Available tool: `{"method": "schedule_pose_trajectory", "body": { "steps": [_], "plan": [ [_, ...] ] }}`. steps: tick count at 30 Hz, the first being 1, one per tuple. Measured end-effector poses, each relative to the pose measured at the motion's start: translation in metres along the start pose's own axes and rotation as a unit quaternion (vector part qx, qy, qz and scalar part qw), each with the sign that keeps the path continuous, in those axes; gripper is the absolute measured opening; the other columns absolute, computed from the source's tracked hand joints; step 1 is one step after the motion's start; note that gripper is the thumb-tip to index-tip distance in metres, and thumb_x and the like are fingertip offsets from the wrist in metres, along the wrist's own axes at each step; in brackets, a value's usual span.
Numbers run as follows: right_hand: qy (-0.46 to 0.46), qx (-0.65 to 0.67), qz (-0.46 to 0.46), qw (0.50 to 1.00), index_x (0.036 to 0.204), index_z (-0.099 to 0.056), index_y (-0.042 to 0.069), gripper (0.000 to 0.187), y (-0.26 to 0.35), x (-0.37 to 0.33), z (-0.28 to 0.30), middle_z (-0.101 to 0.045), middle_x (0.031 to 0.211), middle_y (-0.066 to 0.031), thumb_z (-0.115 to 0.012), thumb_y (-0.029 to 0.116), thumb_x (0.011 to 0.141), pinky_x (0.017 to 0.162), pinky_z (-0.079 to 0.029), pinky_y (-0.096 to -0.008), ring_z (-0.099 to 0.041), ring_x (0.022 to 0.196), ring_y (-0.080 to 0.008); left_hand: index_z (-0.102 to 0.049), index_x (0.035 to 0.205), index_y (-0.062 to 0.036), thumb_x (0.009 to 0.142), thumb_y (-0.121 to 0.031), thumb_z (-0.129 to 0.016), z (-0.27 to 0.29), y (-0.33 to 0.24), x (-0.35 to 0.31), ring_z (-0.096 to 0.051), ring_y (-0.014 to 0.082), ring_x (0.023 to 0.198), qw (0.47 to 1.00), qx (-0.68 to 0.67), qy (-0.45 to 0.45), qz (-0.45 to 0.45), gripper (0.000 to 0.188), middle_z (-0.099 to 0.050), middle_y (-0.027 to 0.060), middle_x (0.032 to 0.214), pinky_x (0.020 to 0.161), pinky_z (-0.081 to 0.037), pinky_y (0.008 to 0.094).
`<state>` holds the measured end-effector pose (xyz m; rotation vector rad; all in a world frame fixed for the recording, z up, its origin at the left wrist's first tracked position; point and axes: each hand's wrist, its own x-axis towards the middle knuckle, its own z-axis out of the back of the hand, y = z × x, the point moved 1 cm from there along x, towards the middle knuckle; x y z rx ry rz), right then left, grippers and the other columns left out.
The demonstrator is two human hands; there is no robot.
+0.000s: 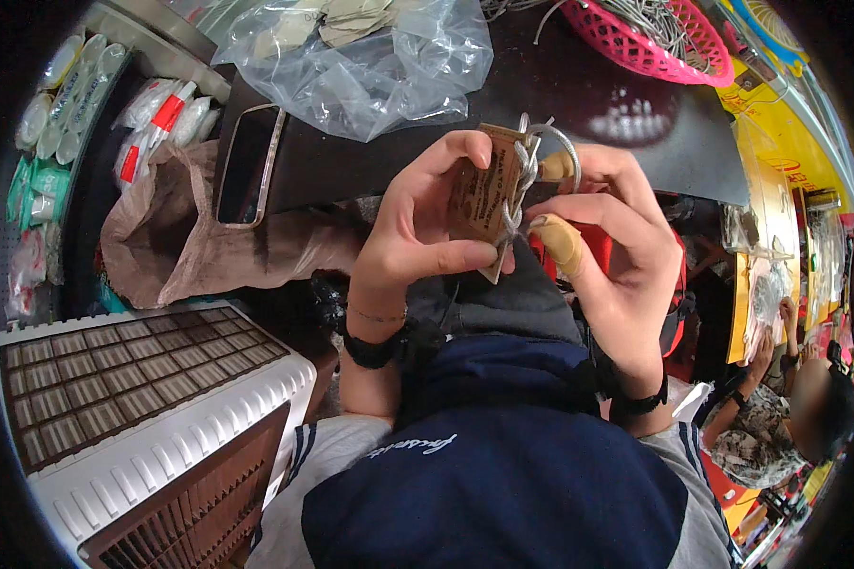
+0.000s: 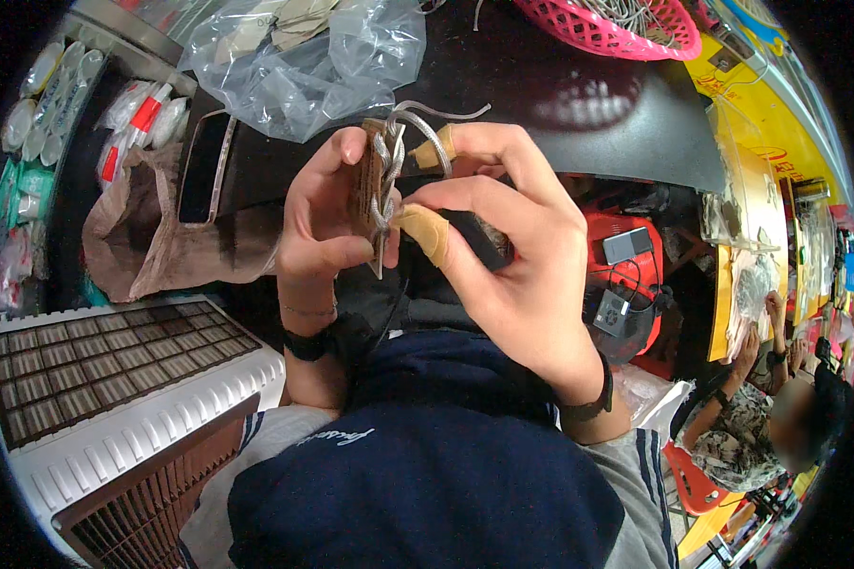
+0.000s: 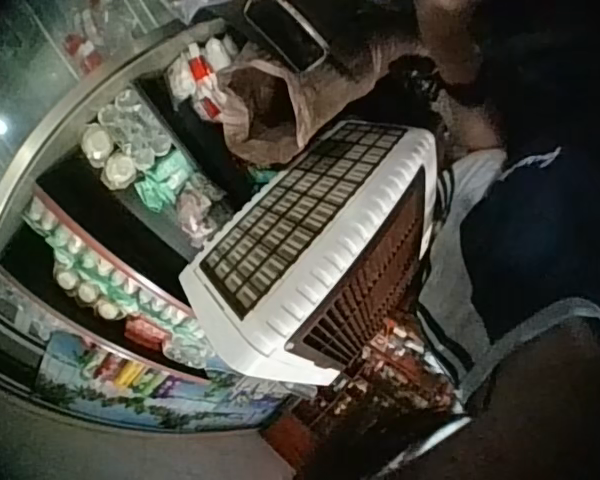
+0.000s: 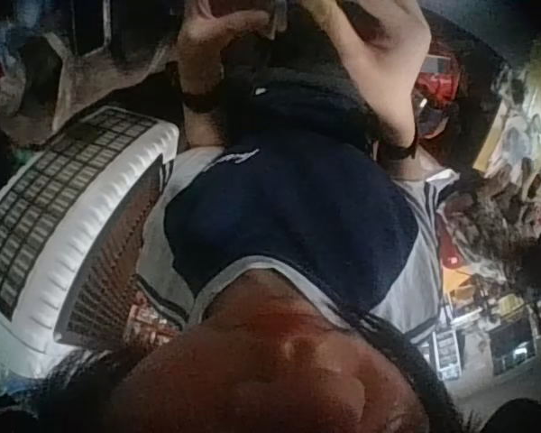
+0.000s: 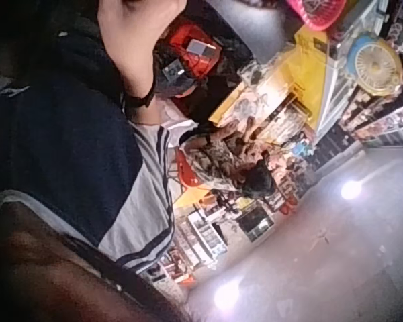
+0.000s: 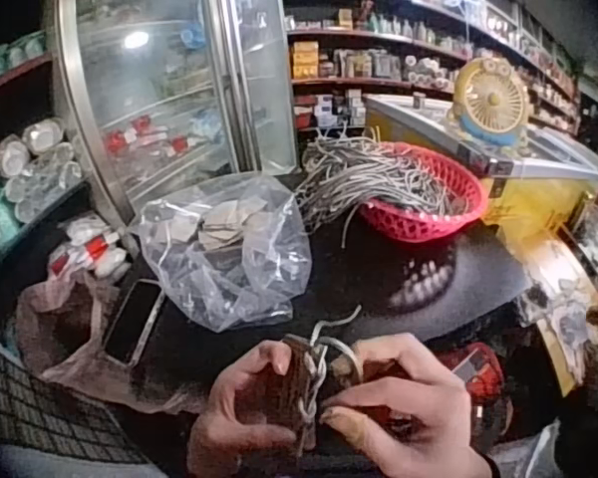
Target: Threading a cord through several brand labels for shoe assembly.
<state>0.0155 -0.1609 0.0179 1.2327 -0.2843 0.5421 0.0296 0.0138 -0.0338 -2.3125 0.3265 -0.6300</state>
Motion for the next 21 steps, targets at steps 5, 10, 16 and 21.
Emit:
{"method": "schedule_pose_trajectory", "body": {
  "steps": [5, 10, 16, 21],
  "plan": [
    [-0.011, 0.057, -0.069, 0.996, 0.09, -0.064, 0.001, 0.019, -0.01, -0.002, 0.0, -0.056, 0.107, -0.0113, -0.068, -0.001, 0.072, 0.085, -0.043, -0.0271, -0.056, 0.096, -0.0195, -0.039, 0.115, -0.0048, 0.068, 0.008, -0.071, -0.006, 0.0, -0.001, -0.062, 0.0185, 0.088, 0.999, 0.034, 0.003, 0.006, 0.058, -0.052, 0.0104, 0.11, 0.069, -0.056, 0.0309],
    [-0.095, -0.104, 0.044, 0.989, 0.089, -0.068, 0.002, 0.025, -0.005, 0.0, 0.003, -0.056, 0.107, -0.0111, -0.07, -0.003, 0.065, 0.082, -0.044, -0.0311, -0.056, 0.091, -0.02, -0.042, 0.112, -0.0045, 0.069, 0.009, -0.069, -0.02, -0.006, -0.001, -0.06, 0.0159, 0.09, 0.988, 0.139, -0.042, 0.046, 0.052, -0.05, 0.0072, 0.107, 0.077, -0.052, 0.0283],
    [-0.09, -0.178, 0.096, 0.975, 0.087, -0.069, 0.002, 0.028, -0.009, 0.002, 0.011, -0.057, 0.108, -0.0122, -0.069, -0.002, 0.059, 0.081, -0.045, -0.0321, -0.057, 0.087, -0.0224, -0.047, 0.106, -0.0042, 0.07, 0.01, -0.066, -0.034, -0.006, 0.0, -0.051, 0.0129, 0.099, 0.941, 0.329, -0.08, 0.011, 0.043, -0.047, 0.0049, 0.104, 0.087, -0.041, 0.0254],
    [-0.088, -0.22, 0.112, 0.965, 0.082, -0.068, 0.002, 0.024, -0.003, 0.006, 0.011, -0.056, 0.108, -0.0135, -0.071, 0.002, 0.058, 0.081, -0.045, -0.0334, -0.056, 0.091, -0.0244, -0.047, 0.107, -0.005, 0.07, 0.011, -0.063, -0.037, -0.008, 0.004, -0.056, 0.0269, 0.097, 0.87, 0.487, -0.041, -0.065, 0.043, -0.049, 0.011, 0.106, 0.083, -0.045, 0.0304]
  ]
}}
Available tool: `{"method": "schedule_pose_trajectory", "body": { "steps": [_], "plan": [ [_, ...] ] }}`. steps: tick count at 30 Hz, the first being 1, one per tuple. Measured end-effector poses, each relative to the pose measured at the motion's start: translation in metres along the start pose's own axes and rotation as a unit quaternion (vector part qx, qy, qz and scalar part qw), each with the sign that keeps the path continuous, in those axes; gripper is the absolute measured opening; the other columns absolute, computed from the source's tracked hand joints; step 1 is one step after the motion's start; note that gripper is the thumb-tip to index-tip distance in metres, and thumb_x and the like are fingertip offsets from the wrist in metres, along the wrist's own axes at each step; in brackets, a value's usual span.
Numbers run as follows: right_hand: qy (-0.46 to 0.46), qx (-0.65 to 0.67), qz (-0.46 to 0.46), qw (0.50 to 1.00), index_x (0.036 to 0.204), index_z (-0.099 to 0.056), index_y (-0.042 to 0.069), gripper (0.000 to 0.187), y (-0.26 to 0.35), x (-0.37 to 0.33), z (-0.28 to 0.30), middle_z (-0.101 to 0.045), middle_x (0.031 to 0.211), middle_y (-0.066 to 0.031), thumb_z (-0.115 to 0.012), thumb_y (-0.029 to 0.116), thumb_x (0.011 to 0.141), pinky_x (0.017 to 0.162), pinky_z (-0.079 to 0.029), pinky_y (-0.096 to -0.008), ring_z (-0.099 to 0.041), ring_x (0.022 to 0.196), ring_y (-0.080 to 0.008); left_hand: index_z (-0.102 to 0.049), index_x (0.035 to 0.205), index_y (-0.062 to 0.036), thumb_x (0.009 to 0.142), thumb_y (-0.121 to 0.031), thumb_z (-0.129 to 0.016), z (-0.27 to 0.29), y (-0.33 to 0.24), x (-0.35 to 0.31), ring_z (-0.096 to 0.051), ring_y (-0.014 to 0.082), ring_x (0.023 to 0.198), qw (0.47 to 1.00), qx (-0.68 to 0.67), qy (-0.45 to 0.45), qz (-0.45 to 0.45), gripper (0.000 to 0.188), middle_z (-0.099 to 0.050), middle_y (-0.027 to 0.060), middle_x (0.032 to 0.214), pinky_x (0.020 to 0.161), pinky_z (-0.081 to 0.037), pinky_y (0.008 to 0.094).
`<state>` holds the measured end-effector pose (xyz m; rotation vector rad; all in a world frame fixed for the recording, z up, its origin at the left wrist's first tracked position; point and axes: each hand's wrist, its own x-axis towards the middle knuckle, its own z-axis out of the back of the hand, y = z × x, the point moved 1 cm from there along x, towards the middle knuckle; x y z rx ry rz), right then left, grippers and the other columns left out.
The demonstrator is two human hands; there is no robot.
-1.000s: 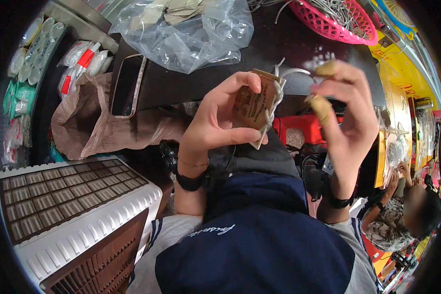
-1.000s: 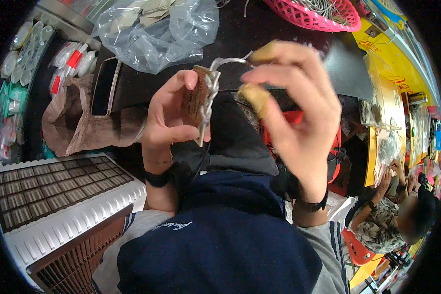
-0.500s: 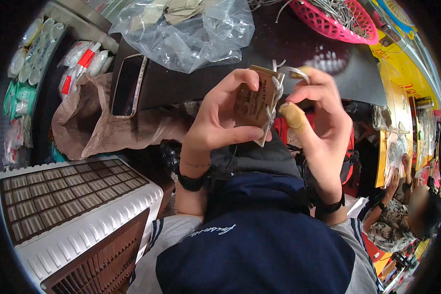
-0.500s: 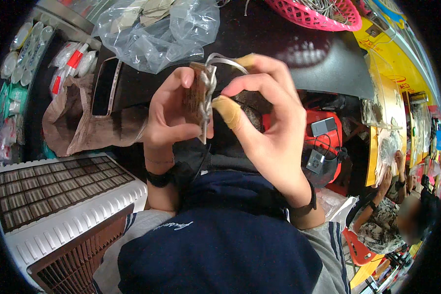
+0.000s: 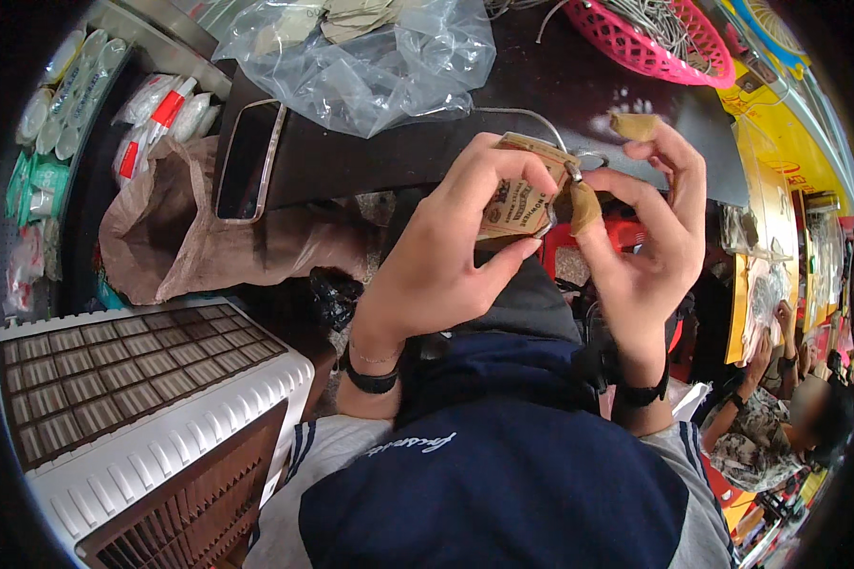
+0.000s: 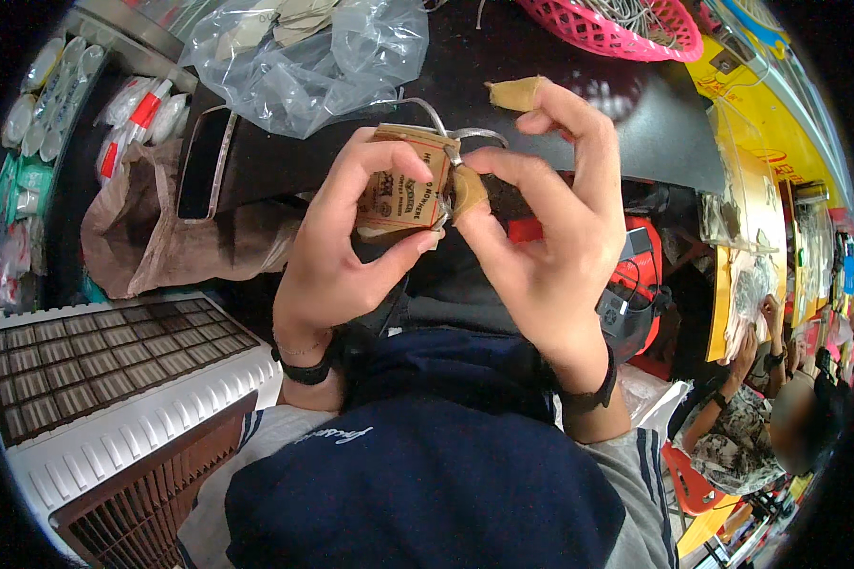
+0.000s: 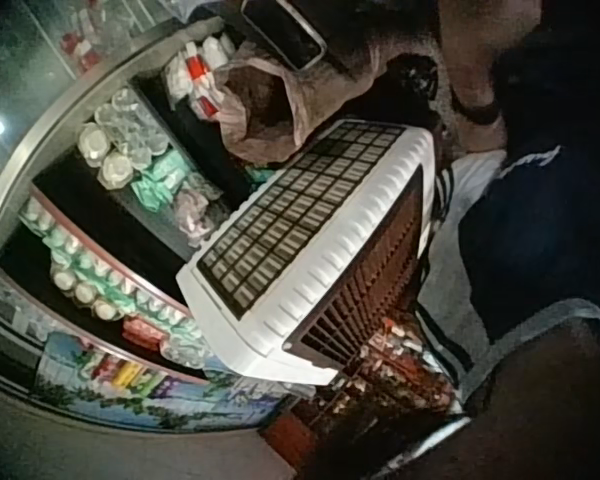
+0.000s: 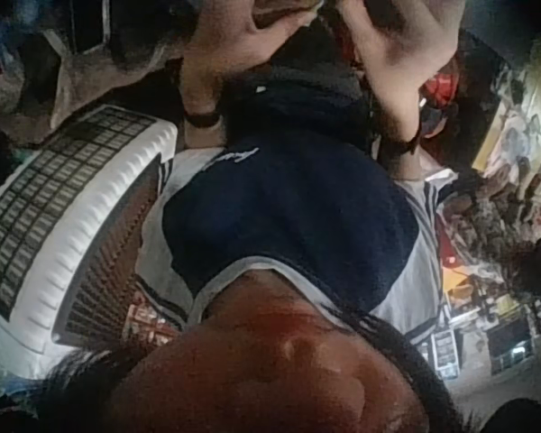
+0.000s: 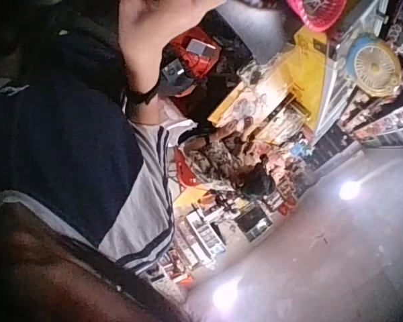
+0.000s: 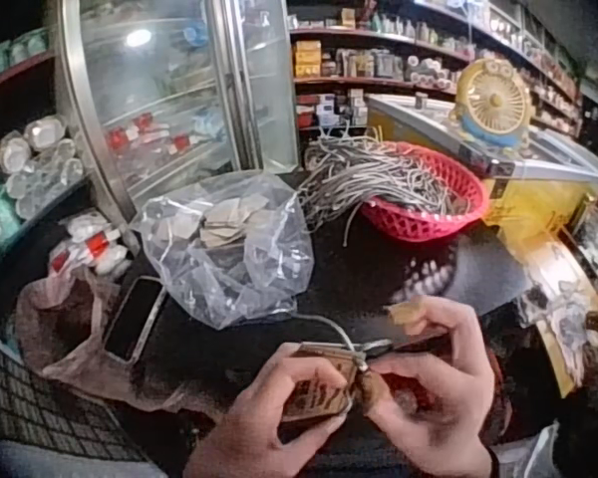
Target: Threading a cord through several brand labels for shoe assembly.
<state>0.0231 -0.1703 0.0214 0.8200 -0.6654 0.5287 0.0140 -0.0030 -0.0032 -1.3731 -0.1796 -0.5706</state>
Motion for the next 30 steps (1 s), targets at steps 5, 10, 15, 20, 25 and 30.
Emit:
{"method": "schedule_pose_trajectory", "body": {
  "steps": [5, 10, 15, 20, 25, 30],
  "plan": [
    [-0.026, -0.147, 0.056, 0.987, 0.083, -0.066, 0.004, 0.026, 0.003, -0.006, -0.002, -0.056, 0.105, -0.0159, -0.07, 0.003, 0.057, 0.08, -0.044, -0.0339, -0.055, 0.092, -0.0279, -0.049, 0.105, -0.0055, 0.066, 0.012, -0.065, -0.003, -0.006, 0.002, -0.055, 0.0246, 0.096, 0.996, 0.092, 0.007, 0.019, 0.046, -0.05, 0.011, 0.105, 0.083, -0.044, 0.0295],
    [-0.015, -0.103, 0.043, 0.994, 0.086, -0.066, 0.003, 0.02, -0.002, -0.001, -0.004, -0.056, 0.106, -0.0142, -0.069, 0.003, 0.066, 0.084, -0.044, -0.0334, -0.056, 0.096, -0.0264, -0.046, 0.107, -0.0078, 0.067, 0.011, -0.061, -0.003, -0.012, 0.0, -0.058, 0.0398, 0.086, 0.986, 0.166, -0.028, -0.021, 0.047, -0.05, 0.0147, 0.104, 0.067, -0.049, 0.0424],
    [0.087, 0.136, -0.145, 0.976, 0.093, -0.066, -0.004, 0.016, -0.017, 0.013, 0.007, -0.062, 0.101, -0.013, -0.062, 0.006, 0.08, 0.085, -0.043, -0.0284, -0.059, 0.095, -0.0212, -0.05, 0.101, -0.0052, 0.066, 0.013, -0.063, -0.004, -0.007, -0.002, -0.056, 0.0323, 0.095, 0.991, 0.129, 0.028, 0.002, 0.041, -0.051, 0.0131, 0.102, 0.08, -0.046, 0.0328],
    [0.122, 0.356, -0.283, 0.882, 0.089, -0.067, -0.007, 0.014, -0.031, 0.005, -0.002, -0.064, 0.095, -0.007, -0.06, 0.004, 0.086, 0.081, -0.042, -0.0231, -0.057, 0.089, -0.0124, -0.05, 0.1, -0.0055, 0.066, 0.012, -0.064, -0.012, -0.002, -0.001, -0.057, 0.0321, 0.094, 0.995, 0.093, 0.036, -0.003, 0.04, -0.052, 0.0123, 0.101, 0.08, -0.046, 0.0322],
    [0.007, 0.326, -0.241, 0.914, 0.089, -0.068, -0.006, 0.011, -0.035, 0.007, -0.002, -0.064, 0.092, -0.007, -0.061, 0.002, 0.084, 0.08, -0.042, -0.0227, -0.057, 0.089, -0.0116, -0.051, 0.098, -0.0054, 0.065, 0.012, -0.067, -0.008, -0.001, 0.005, -0.058, 0.0291, 0.093, 0.995, 0.087, 0.039, -0.017, 0.041, -0.052, 0.0114, 0.1, 0.08, -0.046, 0.0316],
    [-0.023, 0.191, -0.21, 0.959, 0.083, -0.067, -0.003, 0.01, -0.026, 0.018, 0.003, -0.064, 0.087, -0.0044, -0.065, 0.007, 0.084, 0.073, -0.043, -0.0215, -0.057, 0.079, -0.0096, -0.05, 0.099, -0.006, 0.066, 0.01, -0.068, -0.001, 0.007, 0.0, -0.058, 0.0286, 0.093, 1.0, 0.018, 0.014, 0.01, 0.04, -0.053, 0.0105, 0.1, 0.079, -0.046, 0.0321]
  ]
}}
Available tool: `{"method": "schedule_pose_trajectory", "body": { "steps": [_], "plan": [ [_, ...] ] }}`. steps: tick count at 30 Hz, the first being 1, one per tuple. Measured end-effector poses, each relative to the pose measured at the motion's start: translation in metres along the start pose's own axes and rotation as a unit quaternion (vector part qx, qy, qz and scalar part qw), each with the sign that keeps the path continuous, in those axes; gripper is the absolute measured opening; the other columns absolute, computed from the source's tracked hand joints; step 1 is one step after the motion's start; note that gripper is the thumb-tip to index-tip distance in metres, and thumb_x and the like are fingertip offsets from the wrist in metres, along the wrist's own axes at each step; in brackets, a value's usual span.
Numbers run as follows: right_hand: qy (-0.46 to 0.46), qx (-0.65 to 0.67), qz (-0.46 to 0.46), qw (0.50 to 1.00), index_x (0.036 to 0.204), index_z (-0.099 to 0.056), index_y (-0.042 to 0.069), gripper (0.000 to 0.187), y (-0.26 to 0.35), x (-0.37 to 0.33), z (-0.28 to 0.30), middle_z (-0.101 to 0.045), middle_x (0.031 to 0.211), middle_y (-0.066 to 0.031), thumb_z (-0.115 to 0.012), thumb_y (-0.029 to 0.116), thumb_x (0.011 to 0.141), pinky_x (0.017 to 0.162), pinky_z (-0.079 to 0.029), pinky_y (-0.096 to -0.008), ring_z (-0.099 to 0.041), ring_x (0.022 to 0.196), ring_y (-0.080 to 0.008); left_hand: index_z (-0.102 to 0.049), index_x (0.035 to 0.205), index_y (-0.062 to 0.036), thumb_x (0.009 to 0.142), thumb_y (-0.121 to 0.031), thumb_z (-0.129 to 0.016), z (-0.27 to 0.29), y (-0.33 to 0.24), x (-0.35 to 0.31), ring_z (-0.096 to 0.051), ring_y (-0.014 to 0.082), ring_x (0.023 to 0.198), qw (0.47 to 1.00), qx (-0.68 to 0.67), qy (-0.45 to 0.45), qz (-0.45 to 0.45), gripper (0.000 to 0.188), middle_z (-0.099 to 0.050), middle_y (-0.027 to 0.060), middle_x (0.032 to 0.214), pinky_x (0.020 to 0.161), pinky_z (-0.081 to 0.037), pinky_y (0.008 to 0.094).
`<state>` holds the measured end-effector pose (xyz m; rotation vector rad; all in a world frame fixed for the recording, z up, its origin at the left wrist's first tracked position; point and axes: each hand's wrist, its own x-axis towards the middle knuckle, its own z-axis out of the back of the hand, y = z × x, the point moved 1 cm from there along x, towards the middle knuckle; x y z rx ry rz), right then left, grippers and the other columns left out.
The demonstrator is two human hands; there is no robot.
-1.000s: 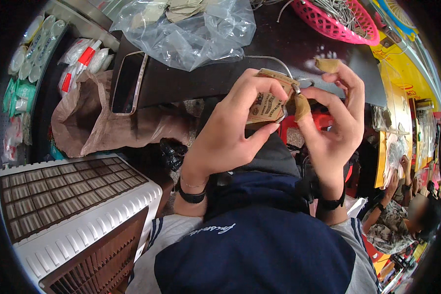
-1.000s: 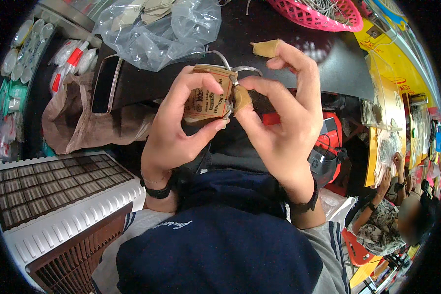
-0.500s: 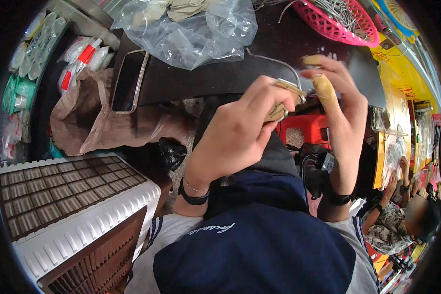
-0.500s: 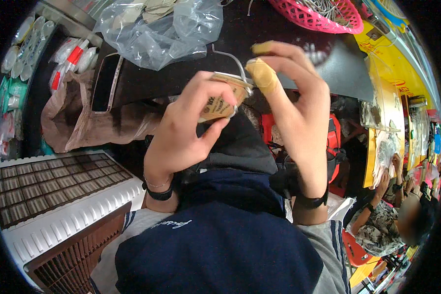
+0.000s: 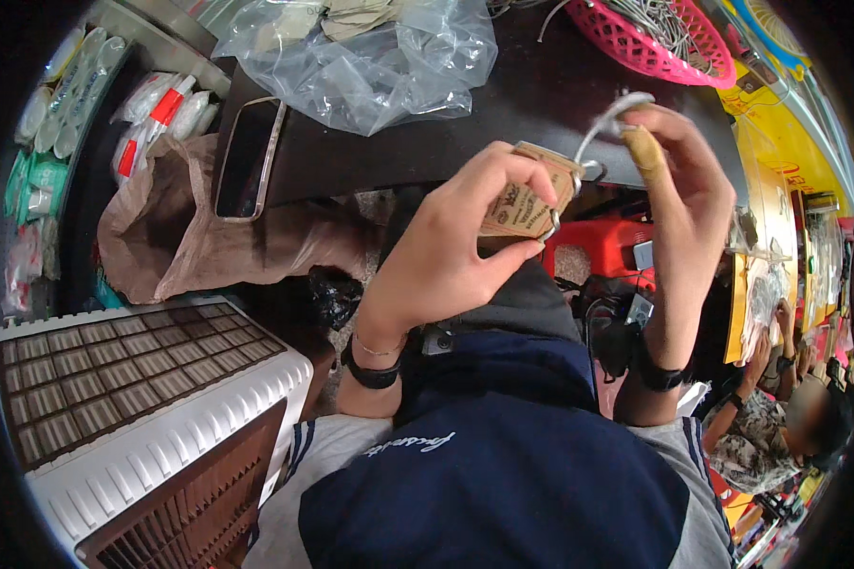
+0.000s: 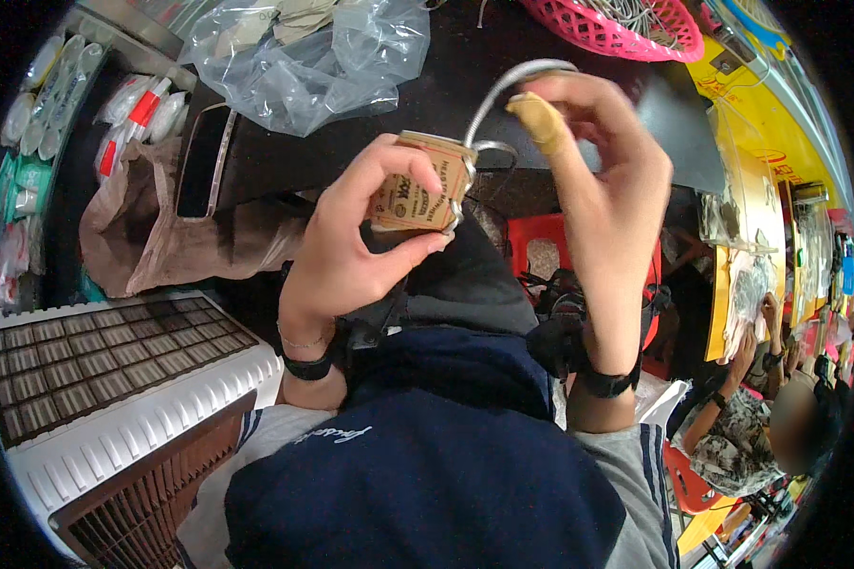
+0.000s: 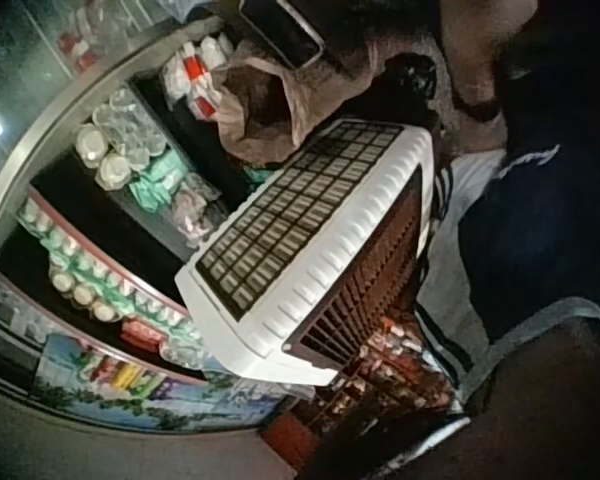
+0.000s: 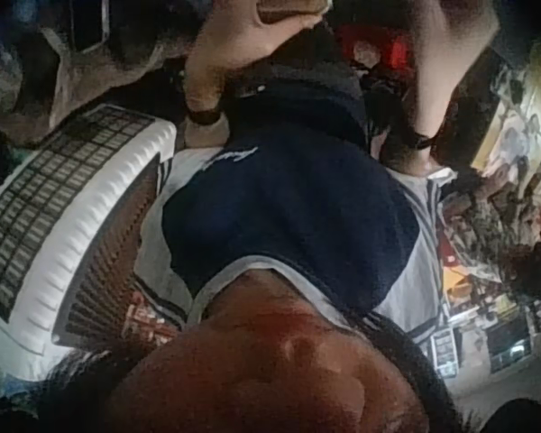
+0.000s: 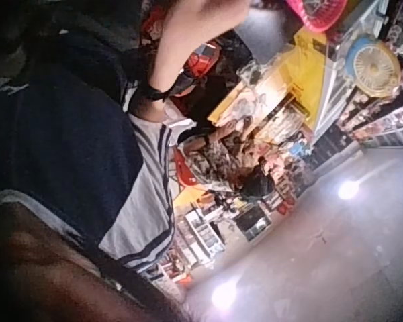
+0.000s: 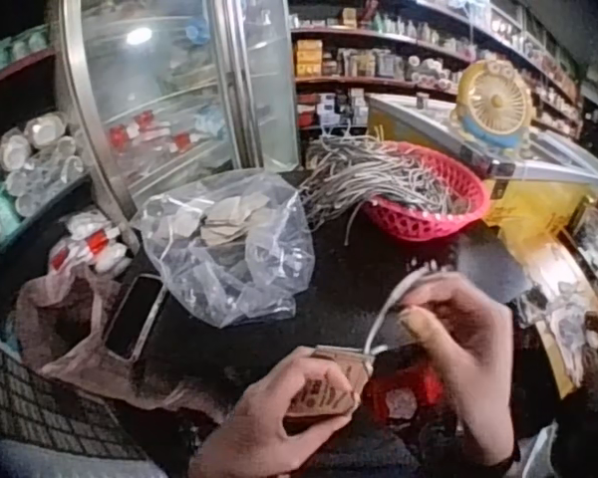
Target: Threading a cord through several brand labels for shoe assembly.
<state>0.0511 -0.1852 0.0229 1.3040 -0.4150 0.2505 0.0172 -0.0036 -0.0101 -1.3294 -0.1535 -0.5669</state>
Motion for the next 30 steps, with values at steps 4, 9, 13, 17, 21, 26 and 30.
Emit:
{"method": "schedule_pose_trajectory", "body": {
  "steps": [4, 9, 13, 17, 21, 26, 30],
  "plan": [
    [0.075, -0.102, -0.051, 0.991, 0.086, -0.067, -0.004, 0.012, 0.013, -0.013, 0.012, -0.065, 0.084, -0.0063, -0.063, 0.007, 0.085, 0.069, -0.044, -0.0224, -0.057, 0.075, -0.0098, -0.05, 0.1, -0.0064, 0.068, 0.008, -0.067, 0.002, 0.002, 0.002, -0.058, 0.0339, 0.092, 1.0, -0.003, -0.015, 0.01, 0.039, -0.054, 0.0122, 0.099, 0.077, -0.047, 0.0347],
    [0.143, 0.013, -0.094, 0.985, 0.091, -0.066, -0.008, 0.015, 0.0, -0.017, 0.004, -0.064, 0.09, -0.0083, -0.063, 0.006, 0.085, 0.07, -0.045, -0.022, -0.057, 0.08, -0.0097, -0.052, 0.095, -0.0053, 0.065, 0.01, -0.07, -0.005, -0.003, 0.002, -0.058, 0.0203, 0.092, 1.0, 0.03, 0.003, 0.002, 0.038, -0.054, 0.0079, 0.1, 0.081, -0.046, 0.0275],
    [0.164, 0.135, -0.141, 0.967, 0.096, -0.065, -0.007, 0.016, -0.01, -0.017, 0.0, -0.061, 0.101, -0.0068, -0.06, 0.004, 0.086, 0.075, -0.043, -0.0209, -0.055, 0.087, -0.0089, -0.053, 0.095, -0.005, 0.065, 0.008, -0.071, -0.008, -0.002, 0.003, -0.058, 0.0231, 0.091, 0.999, 0.042, 0.012, -0.002, 0.038, -0.055, 0.009, 0.098, 0.08, -0.045, 0.0291],
    [0.15, 0.13, -0.149, 0.969, 0.096, -0.063, -0.007, 0.014, -0.012, -0.024, -0.01, -0.059, 0.1, -0.006, -0.056, 0.004, 0.089, 0.078, -0.042, -0.0202, -0.054, 0.089, -0.0084, -0.054, 0.095, -0.0051, 0.064, 0.004, -0.075, -0.013, -0.003, 0.005, -0.058, 0.0232, 0.089, 0.999, 0.032, 0.015, -0.009, 0.039, -0.055, 0.0089, 0.096, 0.078, -0.046, 0.0296],
    [0.105, 0.147, -0.163, 0.97, 0.098, -0.053, -0.001, 0.012, -0.003, -0.033, -0.019, -0.054, 0.092, -0.0021, -0.045, 0.008, 0.096, 0.078, -0.04, -0.0215, -0.047, 0.086, -0.0073, -0.057, 0.083, -0.0021, 0.068, 0.004, -0.074, -0.022, 0.006, 0.005, -0.058, 0.0168, 0.075, 0.998, 0.018, -0.064, 0.011, 0.023, -0.056, 0.0077, 0.082, 0.068, -0.046, 0.0265],
    [0.071, 0.145, -0.069, 0.984, 0.091, -0.05, 0.0, 0.015, -0.011, -0.015, -0.002, -0.056, 0.095, -0.0063, -0.039, 0.009, 0.095, 0.084, -0.039, -0.0245, -0.049, 0.09, -0.0114, -0.059, 0.086, -0.0034, 0.071, 0.001, -0.071, -0.027, 0.004, 0.001, -0.061, 0.0226, 0.086, 0.999, 0.029, -0.002, 0.02, 0.02, -0.06, 0.0097, 0.094, 0.075, -0.047, 0.0304],
    [0.05, 0.194, -0.057, 0.978, 0.09, -0.045, 0.004, 0.02, -0.005, -0.005, 0.008, -0.049, 0.083, -0.0035, -0.04, 0.022, 0.099, 0.072, -0.034, -0.0243, -0.042, 0.077, -0.0111, -0.065, 0.105, -0.0086, 0.077, -0.003, -0.066, -0.027, -0.006, -0.007, -0.063, 0.0242, 0.093, 0.991, 0.075, 0.095, 0.062, 0.028, -0.059, 0.0063, 0.11, 0.077, -0.051, 0.032]
  ]
}}
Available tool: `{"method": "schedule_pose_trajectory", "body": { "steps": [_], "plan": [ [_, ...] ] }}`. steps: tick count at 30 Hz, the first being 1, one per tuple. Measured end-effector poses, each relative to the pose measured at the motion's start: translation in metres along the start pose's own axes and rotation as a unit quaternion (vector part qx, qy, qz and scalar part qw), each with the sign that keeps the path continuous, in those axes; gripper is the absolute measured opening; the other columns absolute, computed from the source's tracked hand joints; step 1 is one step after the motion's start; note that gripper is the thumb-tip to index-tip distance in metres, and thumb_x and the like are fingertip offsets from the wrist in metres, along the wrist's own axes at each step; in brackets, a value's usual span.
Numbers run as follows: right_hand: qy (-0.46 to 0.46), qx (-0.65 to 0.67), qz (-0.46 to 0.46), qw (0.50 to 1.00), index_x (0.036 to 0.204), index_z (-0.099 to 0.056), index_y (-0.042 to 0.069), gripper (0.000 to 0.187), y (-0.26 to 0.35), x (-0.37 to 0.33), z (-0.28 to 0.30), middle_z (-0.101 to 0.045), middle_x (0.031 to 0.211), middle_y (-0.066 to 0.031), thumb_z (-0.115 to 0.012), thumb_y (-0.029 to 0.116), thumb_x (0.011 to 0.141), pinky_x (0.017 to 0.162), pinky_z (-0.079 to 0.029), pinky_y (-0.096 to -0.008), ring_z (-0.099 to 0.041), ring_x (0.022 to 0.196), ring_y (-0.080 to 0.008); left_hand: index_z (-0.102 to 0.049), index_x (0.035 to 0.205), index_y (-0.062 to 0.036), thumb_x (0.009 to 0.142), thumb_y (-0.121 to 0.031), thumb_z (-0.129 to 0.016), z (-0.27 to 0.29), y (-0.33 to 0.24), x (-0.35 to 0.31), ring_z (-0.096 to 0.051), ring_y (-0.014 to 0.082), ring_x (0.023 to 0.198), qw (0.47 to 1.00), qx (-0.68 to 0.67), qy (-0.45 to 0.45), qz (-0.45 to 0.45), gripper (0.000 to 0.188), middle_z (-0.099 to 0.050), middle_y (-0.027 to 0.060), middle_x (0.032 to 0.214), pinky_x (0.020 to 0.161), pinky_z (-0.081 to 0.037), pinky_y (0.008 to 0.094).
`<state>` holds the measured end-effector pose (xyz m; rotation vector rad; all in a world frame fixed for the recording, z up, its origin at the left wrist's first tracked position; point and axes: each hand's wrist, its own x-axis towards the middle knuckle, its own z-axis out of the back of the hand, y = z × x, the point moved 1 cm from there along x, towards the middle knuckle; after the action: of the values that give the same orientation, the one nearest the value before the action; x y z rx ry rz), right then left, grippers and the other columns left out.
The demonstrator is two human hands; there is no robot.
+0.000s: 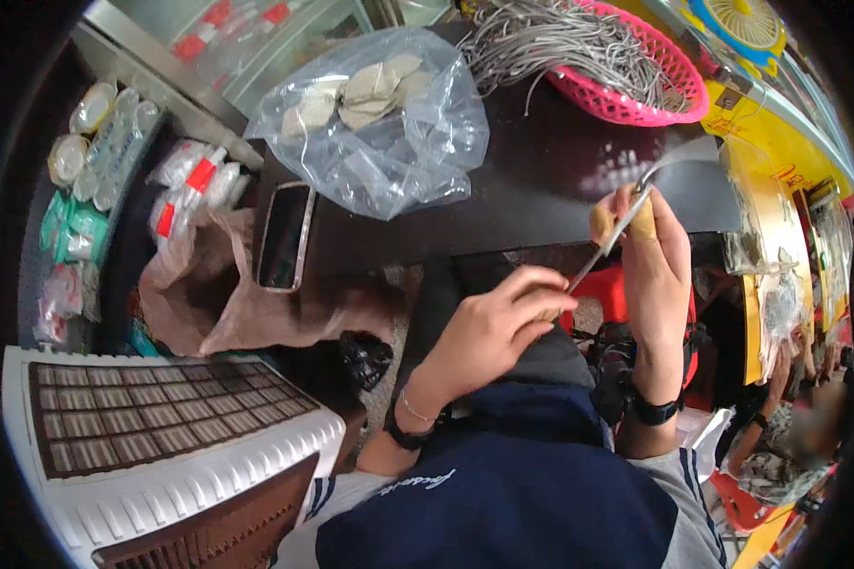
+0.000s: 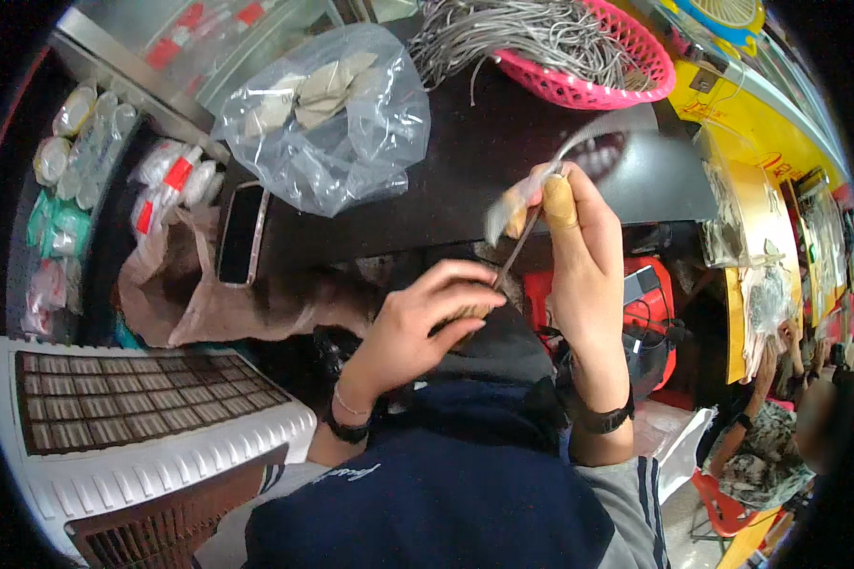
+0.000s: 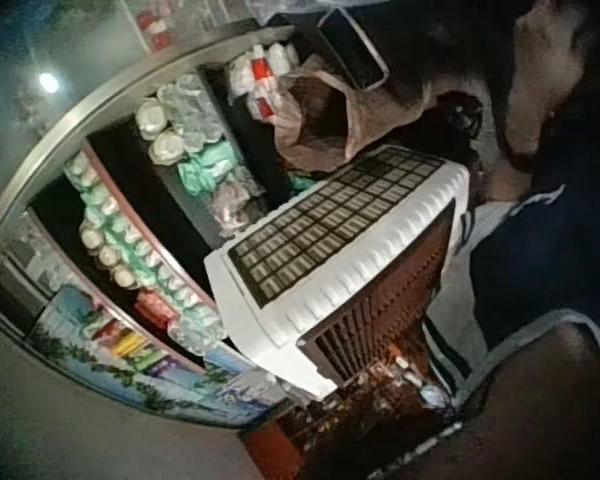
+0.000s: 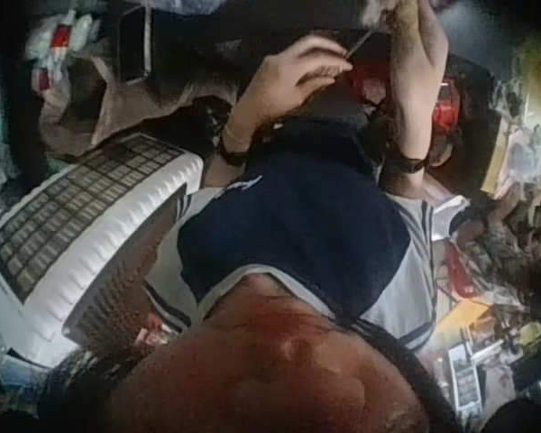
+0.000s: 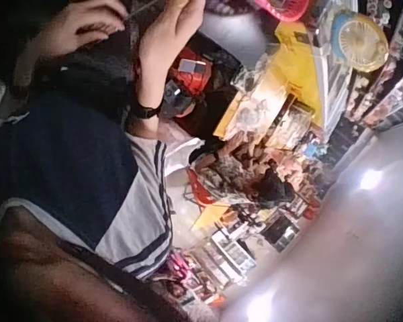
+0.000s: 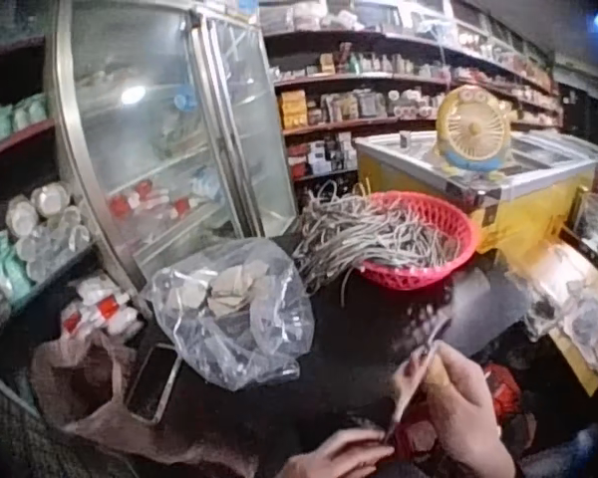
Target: Threading a cord through several brand labels for shoe assembly.
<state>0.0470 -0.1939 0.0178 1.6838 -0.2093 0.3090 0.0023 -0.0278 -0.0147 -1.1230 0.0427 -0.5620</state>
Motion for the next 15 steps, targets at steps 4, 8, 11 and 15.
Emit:
{"method": "schedule_pose_trajectory", "body": {
  "steps": [4, 8, 11, 15],
  "plan": [
    [0.002, 0.047, -0.007, 0.999, 0.091, -0.046, 0.005, 0.02, 0.019, -0.004, 0.0, -0.046, 0.076, -0.0019, -0.038, 0.022, 0.1, 0.066, -0.033, -0.0236, -0.04, 0.071, -0.0098, -0.064, 0.106, -0.0085, 0.077, -0.002, -0.066, -0.005, -0.005, -0.007, -0.063, 0.0258, 0.093, 0.999, 0.038, 0.029, -0.007, 0.03, -0.061, 0.0077, 0.11, 0.078, -0.052, 0.0325],
    [-0.022, 0.096, 0.021, 0.995, 0.092, -0.048, 0.003, 0.021, 0.035, -0.005, 0.004, -0.048, 0.076, -0.0021, -0.039, 0.021, 0.1, 0.063, -0.035, -0.0225, -0.042, 0.067, -0.0088, -0.064, 0.101, -0.0053, 0.076, -0.002, -0.067, -0.008, -0.013, -0.009, -0.064, 0.0254, 0.093, 0.998, 0.042, 0.049, 0.023, 0.025, -0.063, 0.0081, 0.105, 0.079, -0.051, 0.0322],
    [-0.038, 0.137, 0.034, 0.989, 0.093, -0.05, 0.002, 0.022, 0.047, -0.009, 0.003, -0.049, 0.076, -0.0017, -0.04, 0.021, 0.1, 0.06, -0.035, -0.0209, -0.043, 0.065, -0.007, -0.066, 0.094, -0.0021, 0.076, -0.002, -0.067, -0.01, -0.012, -0.009, -0.064, 0.0228, 0.091, 0.996, 0.038, 0.028, -0.081, 0.018, -0.066, 0.0096, 0.097, 0.079, -0.051, 0.0308],
    [0.009, 0.215, 0.01, 0.977, 0.096, -0.052, 0.002, 0.021, 0.061, -0.012, 0.009, -0.046, 0.075, 0.0018, -0.042, 0.02, 0.099, 0.055, -0.032, -0.017, -0.04, 0.063, -0.0035, -0.067, 0.089, -0.0001, 0.075, 0.001, -0.068, -0.015, -0.022, -0.008, -0.065, 0.0218, 0.083, 0.995, 0.008, -0.007, -0.097, 0.013, -0.067, 0.0097, 0.089, 0.075, -0.052, 0.0289]
  ]
}}
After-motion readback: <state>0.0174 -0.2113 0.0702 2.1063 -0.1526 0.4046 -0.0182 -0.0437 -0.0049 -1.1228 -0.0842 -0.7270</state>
